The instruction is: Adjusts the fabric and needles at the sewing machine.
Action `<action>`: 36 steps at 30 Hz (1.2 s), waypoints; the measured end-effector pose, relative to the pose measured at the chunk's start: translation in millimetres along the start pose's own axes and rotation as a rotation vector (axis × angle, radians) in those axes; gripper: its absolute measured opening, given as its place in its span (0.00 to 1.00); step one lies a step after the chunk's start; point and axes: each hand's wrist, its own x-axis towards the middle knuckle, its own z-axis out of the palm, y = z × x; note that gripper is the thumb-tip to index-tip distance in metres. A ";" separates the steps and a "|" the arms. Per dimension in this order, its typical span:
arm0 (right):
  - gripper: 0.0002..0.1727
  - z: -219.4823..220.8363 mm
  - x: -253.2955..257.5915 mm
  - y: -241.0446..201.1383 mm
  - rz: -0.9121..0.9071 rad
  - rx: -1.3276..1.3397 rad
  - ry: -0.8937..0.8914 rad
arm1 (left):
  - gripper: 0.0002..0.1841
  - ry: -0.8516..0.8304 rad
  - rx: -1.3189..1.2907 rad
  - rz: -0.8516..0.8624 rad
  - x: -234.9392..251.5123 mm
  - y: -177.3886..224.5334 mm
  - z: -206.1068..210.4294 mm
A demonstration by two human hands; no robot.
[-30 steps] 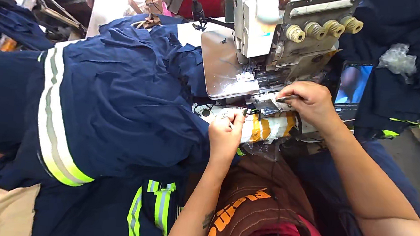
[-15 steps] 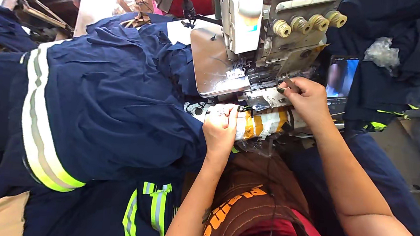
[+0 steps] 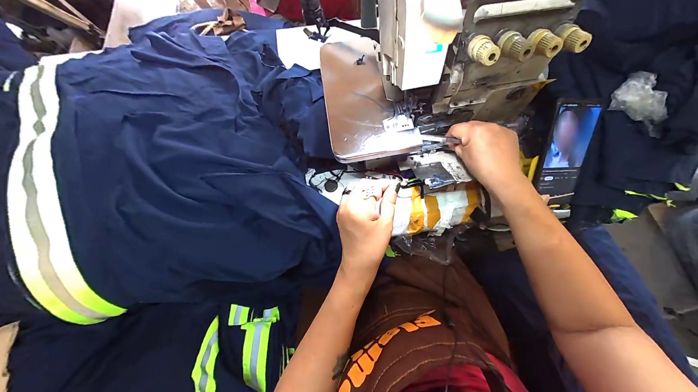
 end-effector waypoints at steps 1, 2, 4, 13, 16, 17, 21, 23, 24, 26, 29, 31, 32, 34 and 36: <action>0.10 -2.0 0.4 1.1 0.005 0.007 0.007 | 0.07 0.003 -0.010 0.003 0.4 -0.8 0.6; 0.10 -3.5 0.0 2.8 0.012 0.020 0.015 | 0.06 0.004 -0.021 -0.001 0.6 -1.5 1.1; 0.10 -6.7 -3.0 6.7 0.043 0.098 0.012 | 0.06 0.003 -0.034 -0.014 1.4 -2.6 0.8; 0.08 -11.0 -24.7 24.5 0.151 0.516 0.020 | 0.06 0.166 0.162 0.253 11.4 -1.1 6.3; 0.06 -11.9 -26.2 21.5 0.151 0.624 0.030 | 0.06 0.158 0.198 0.397 22.0 5.5 15.2; 0.06 -12.1 -26.4 20.0 0.148 0.648 0.032 | 0.06 0.143 0.229 0.435 26.1 7.0 20.8; 0.04 -12.7 -33.8 13.0 0.107 0.695 0.074 | 0.10 0.002 0.358 0.563 43.4 15.8 47.4; 0.05 -10.3 -39.3 4.7 0.135 0.723 0.054 | 0.14 -0.095 0.387 0.597 49.0 22.0 55.4; 0.07 -9.7 -36.6 2.6 0.151 0.748 0.043 | 0.13 -0.133 0.376 0.607 57.9 24.8 59.2; 0.11 -10.6 -30.6 2.8 0.182 0.780 0.019 | 0.09 -0.200 0.367 0.618 77.4 27.0 65.9; 0.13 -19.6 -25.0 3.4 0.202 0.781 0.000 | 0.05 -0.302 0.464 0.656 99.6 35.6 62.3; 0.13 -29.3 -23.9 3.1 0.170 0.694 -0.081 | 0.05 -0.402 0.538 0.647 107.1 40.2 56.7; 0.14 -38.0 -23.6 1.9 0.139 0.615 -0.130 | 0.06 -0.445 0.550 0.647 109.8 40.4 54.6; 0.15 -62.7 -24.4 -3.8 0.088 0.463 -0.190 | 0.07 -0.524 0.543 0.637 112.9 38.0 51.2; 0.16 -90.9 -26.7 -8.6 0.055 0.449 -0.075 | 0.05 -0.495 0.511 0.686 112.0 28.7 52.4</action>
